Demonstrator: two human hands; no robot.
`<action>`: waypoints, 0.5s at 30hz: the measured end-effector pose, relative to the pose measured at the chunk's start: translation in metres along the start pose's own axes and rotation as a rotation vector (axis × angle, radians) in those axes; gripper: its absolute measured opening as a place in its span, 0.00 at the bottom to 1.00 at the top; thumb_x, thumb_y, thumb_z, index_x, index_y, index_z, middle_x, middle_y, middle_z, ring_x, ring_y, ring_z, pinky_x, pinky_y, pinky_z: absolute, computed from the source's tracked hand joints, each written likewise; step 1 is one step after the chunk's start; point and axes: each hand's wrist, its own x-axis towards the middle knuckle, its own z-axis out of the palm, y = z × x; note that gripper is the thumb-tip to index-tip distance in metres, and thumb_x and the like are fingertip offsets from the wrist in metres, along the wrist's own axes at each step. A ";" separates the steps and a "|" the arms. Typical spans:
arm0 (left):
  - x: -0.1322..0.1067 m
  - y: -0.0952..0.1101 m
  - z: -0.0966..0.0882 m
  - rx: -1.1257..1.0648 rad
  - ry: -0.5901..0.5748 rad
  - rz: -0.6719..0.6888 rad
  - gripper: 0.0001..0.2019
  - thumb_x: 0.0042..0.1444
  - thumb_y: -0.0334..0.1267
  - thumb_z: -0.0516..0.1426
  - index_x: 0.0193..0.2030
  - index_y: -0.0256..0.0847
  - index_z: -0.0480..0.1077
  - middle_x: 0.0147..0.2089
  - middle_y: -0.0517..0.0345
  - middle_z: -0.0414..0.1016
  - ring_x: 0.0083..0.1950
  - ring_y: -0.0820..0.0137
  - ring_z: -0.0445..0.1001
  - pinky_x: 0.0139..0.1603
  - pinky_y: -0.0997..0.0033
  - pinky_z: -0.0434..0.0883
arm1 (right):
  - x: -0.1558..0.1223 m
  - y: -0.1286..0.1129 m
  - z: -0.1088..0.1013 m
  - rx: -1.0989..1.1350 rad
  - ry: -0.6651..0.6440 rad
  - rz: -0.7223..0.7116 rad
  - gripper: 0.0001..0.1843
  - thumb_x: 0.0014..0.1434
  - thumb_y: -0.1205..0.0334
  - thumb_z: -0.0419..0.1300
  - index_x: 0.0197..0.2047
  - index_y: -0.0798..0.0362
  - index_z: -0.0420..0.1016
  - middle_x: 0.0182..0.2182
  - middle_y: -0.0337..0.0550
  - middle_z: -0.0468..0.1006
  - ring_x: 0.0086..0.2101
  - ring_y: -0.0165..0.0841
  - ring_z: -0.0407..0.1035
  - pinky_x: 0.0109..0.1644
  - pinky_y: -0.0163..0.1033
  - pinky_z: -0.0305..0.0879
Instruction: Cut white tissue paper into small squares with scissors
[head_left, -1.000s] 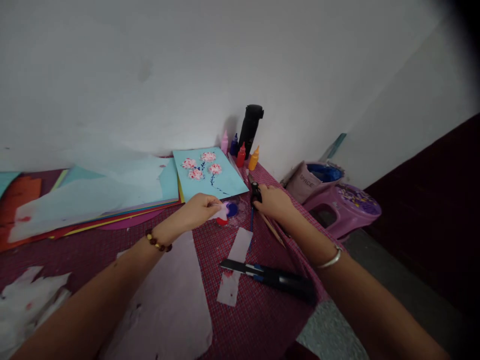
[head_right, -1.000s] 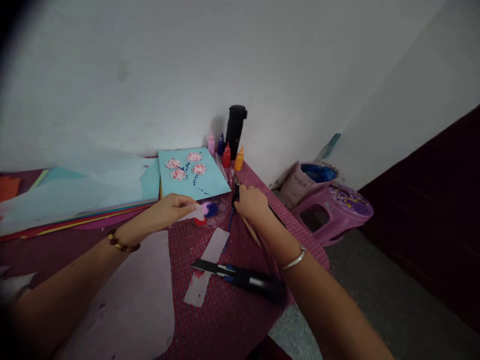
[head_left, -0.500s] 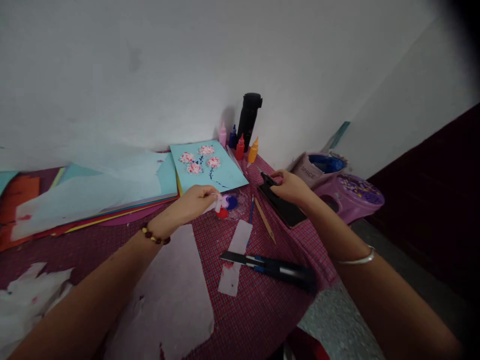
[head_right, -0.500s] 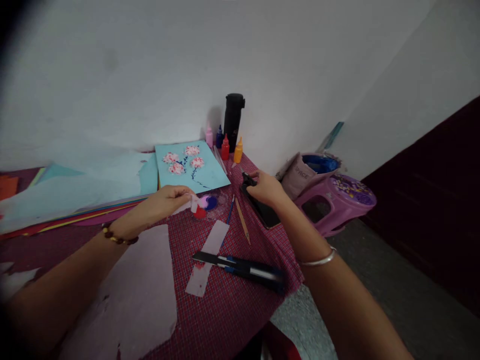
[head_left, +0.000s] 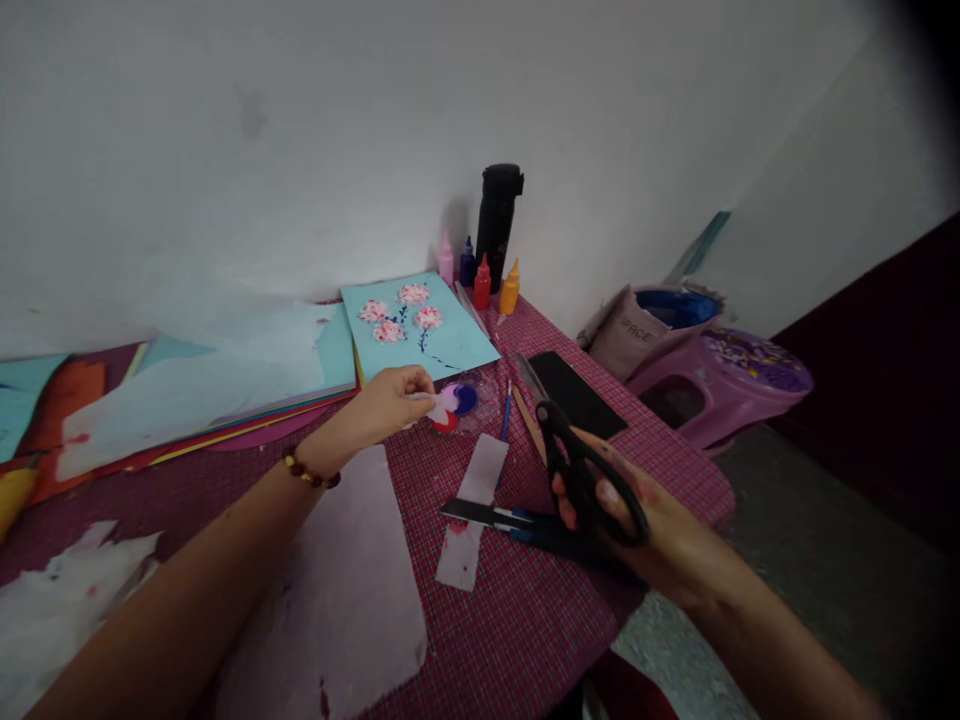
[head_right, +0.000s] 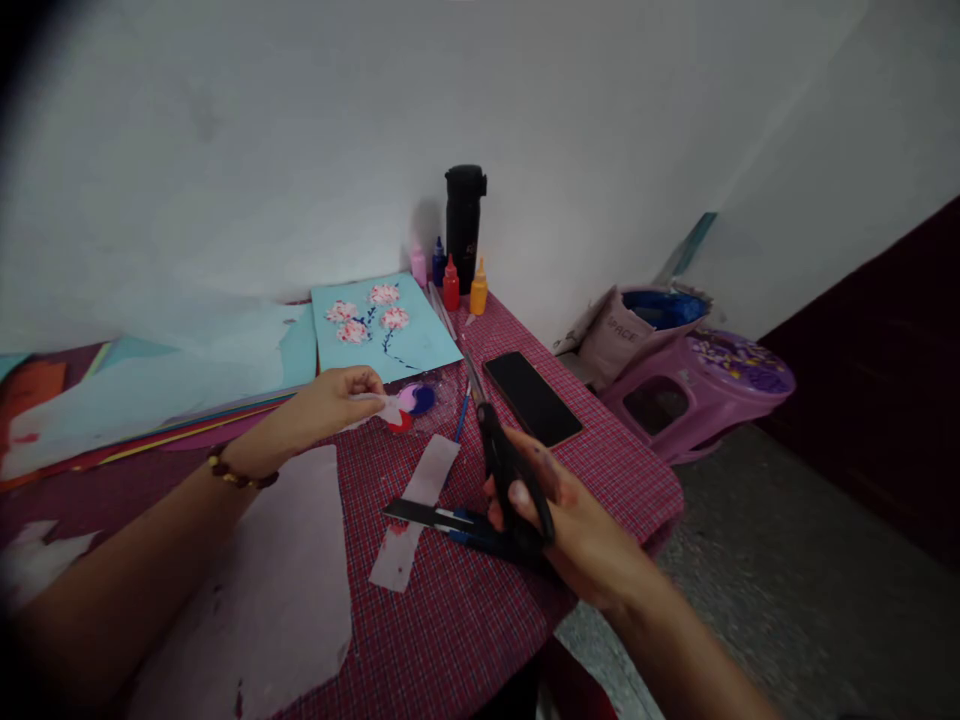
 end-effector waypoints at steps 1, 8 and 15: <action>0.001 -0.001 0.001 -0.018 0.003 0.000 0.05 0.50 0.37 0.55 0.33 0.38 0.68 0.25 0.64 0.65 0.24 0.77 0.60 0.25 0.75 0.56 | -0.007 0.005 0.003 0.065 -0.029 0.034 0.42 0.44 0.40 0.71 0.59 0.43 0.66 0.35 0.42 0.76 0.29 0.33 0.70 0.32 0.37 0.66; 0.006 -0.007 0.004 -0.079 0.048 0.018 0.09 0.50 0.38 0.57 0.37 0.36 0.72 0.35 0.56 0.76 0.35 0.71 0.71 0.37 0.72 0.66 | -0.031 0.031 0.022 0.524 -0.259 0.200 0.31 0.49 0.41 0.68 0.52 0.48 0.74 0.38 0.45 0.77 0.33 0.33 0.70 0.49 0.48 0.67; 0.006 -0.007 0.004 -0.164 0.100 0.024 0.09 0.51 0.42 0.59 0.33 0.37 0.73 0.30 0.59 0.75 0.29 0.73 0.69 0.31 0.75 0.65 | -0.025 0.040 0.046 0.714 -0.300 0.292 0.29 0.54 0.40 0.64 0.49 0.55 0.75 0.32 0.44 0.76 0.28 0.30 0.69 0.43 0.46 0.70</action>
